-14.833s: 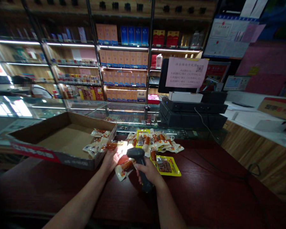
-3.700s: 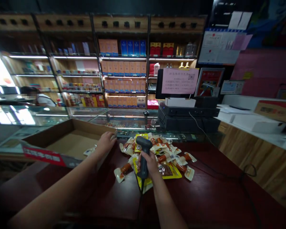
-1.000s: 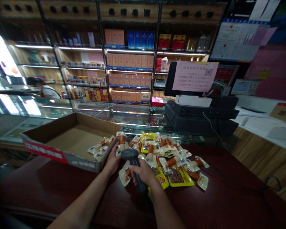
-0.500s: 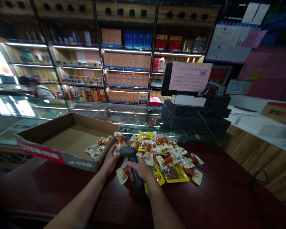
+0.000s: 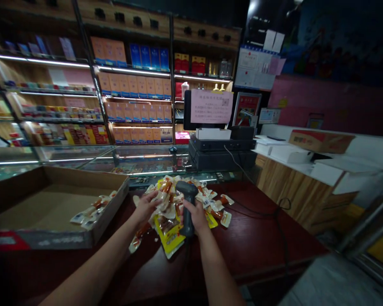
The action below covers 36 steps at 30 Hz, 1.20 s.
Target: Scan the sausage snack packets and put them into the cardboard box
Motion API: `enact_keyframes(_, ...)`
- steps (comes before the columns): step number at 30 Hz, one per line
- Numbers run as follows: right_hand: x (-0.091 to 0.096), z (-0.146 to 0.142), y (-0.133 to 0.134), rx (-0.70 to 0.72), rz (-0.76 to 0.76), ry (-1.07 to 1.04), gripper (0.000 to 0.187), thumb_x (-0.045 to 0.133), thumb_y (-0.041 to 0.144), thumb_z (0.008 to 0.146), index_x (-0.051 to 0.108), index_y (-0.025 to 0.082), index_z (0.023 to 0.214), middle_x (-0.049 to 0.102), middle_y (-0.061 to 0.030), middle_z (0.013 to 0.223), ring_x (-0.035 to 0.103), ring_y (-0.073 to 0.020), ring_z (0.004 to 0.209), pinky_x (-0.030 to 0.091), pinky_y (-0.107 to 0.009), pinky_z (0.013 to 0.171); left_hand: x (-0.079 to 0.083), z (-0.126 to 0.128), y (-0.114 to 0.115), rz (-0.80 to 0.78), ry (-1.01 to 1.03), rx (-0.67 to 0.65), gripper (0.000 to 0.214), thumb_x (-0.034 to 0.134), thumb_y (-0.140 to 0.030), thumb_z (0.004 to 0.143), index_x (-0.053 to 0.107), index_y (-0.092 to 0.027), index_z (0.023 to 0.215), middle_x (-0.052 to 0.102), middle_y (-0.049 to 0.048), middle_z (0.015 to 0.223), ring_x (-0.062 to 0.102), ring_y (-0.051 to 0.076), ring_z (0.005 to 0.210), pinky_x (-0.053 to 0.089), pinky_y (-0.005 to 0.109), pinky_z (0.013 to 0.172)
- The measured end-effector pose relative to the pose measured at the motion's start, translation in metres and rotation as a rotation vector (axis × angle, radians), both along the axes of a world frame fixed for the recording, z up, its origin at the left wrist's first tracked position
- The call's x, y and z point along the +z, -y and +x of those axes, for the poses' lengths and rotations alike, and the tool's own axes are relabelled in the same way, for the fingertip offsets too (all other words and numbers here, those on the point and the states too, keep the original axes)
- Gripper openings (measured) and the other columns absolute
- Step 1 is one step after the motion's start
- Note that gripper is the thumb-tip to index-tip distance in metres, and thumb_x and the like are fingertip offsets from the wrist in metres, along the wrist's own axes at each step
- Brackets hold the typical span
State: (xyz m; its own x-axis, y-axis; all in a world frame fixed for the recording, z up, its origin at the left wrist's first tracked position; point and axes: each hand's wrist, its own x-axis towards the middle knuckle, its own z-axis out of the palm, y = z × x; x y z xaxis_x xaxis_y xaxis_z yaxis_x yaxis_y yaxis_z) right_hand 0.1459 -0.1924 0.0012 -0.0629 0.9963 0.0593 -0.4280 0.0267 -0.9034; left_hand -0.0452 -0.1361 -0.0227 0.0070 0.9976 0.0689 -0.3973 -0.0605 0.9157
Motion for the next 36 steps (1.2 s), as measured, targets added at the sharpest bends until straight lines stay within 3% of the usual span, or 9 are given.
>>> enact_keyframes(5, 0.000, 0.036, 0.011, -0.060, 0.019, -0.040, 0.035, 0.071, 0.043, 0.064, 0.056, 0.016, 0.082, 0.058, 0.0043, 0.047, 0.050, -0.0118, 0.032, 0.045, -0.024, 0.030, 0.013, 0.057, -0.026, 0.015, -0.110, -0.145, 0.047, 0.074, -0.014, 0.057, 0.066, -0.016, 0.103, 0.069, 0.0046, 0.080, 0.061, 0.015, 0.063, 0.049, 0.026, 0.058)
enact_keyframes(8, 0.000, 0.048, 0.015, -0.083, 0.044, -0.041, 0.034, 0.071, 0.042, 0.066, 0.057, 0.016, 0.083, 0.059, 0.0040, 0.048, 0.051, -0.0117, 0.033, 0.045, -0.023, 0.032, 0.016, 0.074, -0.037, 0.070, -0.217, -0.141, 0.049, 0.072, -0.012, 0.057, 0.065, -0.015, 0.105, 0.069, 0.0036, 0.077, 0.063, 0.015, 0.068, 0.049, 0.027, 0.064)
enact_keyframes(12, 0.000, 0.051, 0.017, -0.101, 0.046, -0.049, 0.033, 0.071, 0.042, 0.066, 0.057, 0.017, 0.082, 0.060, 0.0037, 0.050, 0.051, -0.0117, 0.033, 0.046, -0.023, 0.032, 0.014, 0.073, -0.045, 0.173, -0.330, -0.060, 0.040, 0.072, -0.009, 0.054, 0.068, -0.014, 0.093, 0.069, 0.0097, 0.099, 0.064, 0.021, 0.090, 0.048, 0.036, 0.084)
enact_keyframes(16, 0.000, 0.041, 0.015, -0.055, 0.022, -0.049, 0.033, 0.071, 0.043, 0.066, 0.055, 0.017, 0.080, 0.059, 0.0038, 0.048, 0.051, -0.0112, 0.032, 0.044, -0.022, 0.031, 0.014, 0.053, -0.041, 0.197, -0.411, 0.015, 0.032, 0.070, -0.011, 0.055, 0.069, -0.015, 0.087, 0.070, 0.0095, 0.098, 0.064, 0.023, 0.095, 0.045, 0.039, 0.091)
enact_keyframes(22, 0.001, -0.006, 0.008, 0.024, 0.020, -0.008, 0.035, 0.072, 0.044, 0.062, 0.053, 0.017, 0.072, 0.059, 0.0040, 0.049, 0.051, -0.0107, 0.033, 0.044, -0.021, 0.031, 0.020, -0.007, -0.027, 0.246, -0.459, 0.143, 0.025, 0.069, -0.019, 0.058, 0.070, -0.013, 0.082, 0.071, 0.0104, 0.094, 0.064, 0.023, 0.091, 0.047, 0.038, 0.088)
enact_keyframes(27, 0.000, -0.063, -0.001, 0.180, 0.013, -0.003, 0.033, 0.071, 0.043, 0.063, 0.053, 0.017, 0.073, 0.057, 0.0043, 0.047, 0.050, -0.0104, 0.032, 0.044, -0.021, 0.030, 0.036, -0.097, -0.022, 0.234, -0.498, 0.311, 0.034, 0.071, -0.029, 0.057, 0.069, -0.014, 0.087, 0.070, 0.0095, 0.094, 0.064, 0.022, 0.086, 0.051, 0.033, 0.077)
enact_keyframes(30, -0.004, -0.094, -0.010, 0.249, 0.016, -0.020, 0.035, 0.071, 0.042, 0.063, 0.055, 0.017, 0.081, 0.059, 0.0043, 0.049, 0.051, -0.0105, 0.033, 0.044, -0.021, 0.031, 0.049, -0.162, -0.022, 0.103, -0.686, 0.459, 0.025, 0.069, -0.027, 0.057, 0.068, -0.014, 0.079, 0.070, 0.0080, 0.079, 0.065, 0.022, 0.078, 0.051, 0.030, 0.068)
enact_keyframes(32, -0.010, -0.111, -0.017, 0.282, 0.029, -0.010, 0.036, 0.071, 0.042, 0.063, 0.055, 0.016, 0.083, 0.059, 0.0042, 0.049, 0.051, -0.0104, 0.033, 0.045, -0.021, 0.031, 0.053, -0.201, -0.024, -0.031, -0.858, 0.584, 0.013, 0.071, -0.018, 0.051, 0.063, -0.016, 0.061, 0.066, 0.0060, 0.065, 0.064, 0.021, 0.074, 0.049, 0.027, 0.065)
enact_keyframes(36, -0.025, -0.127, -0.024, 0.313, 0.048, 0.000, 0.034, 0.071, 0.042, 0.065, 0.055, 0.015, 0.078, 0.058, 0.0039, 0.048, 0.050, -0.0099, 0.033, 0.044, -0.020, 0.030, 0.045, -0.244, -0.030, -0.233, -0.938, 0.637, 0.032, 0.071, -0.005, 0.039, 0.043, -0.020, 0.037, 0.045, 0.0002, 0.037, 0.060, 0.023, 0.058, 0.045, 0.025, 0.052)
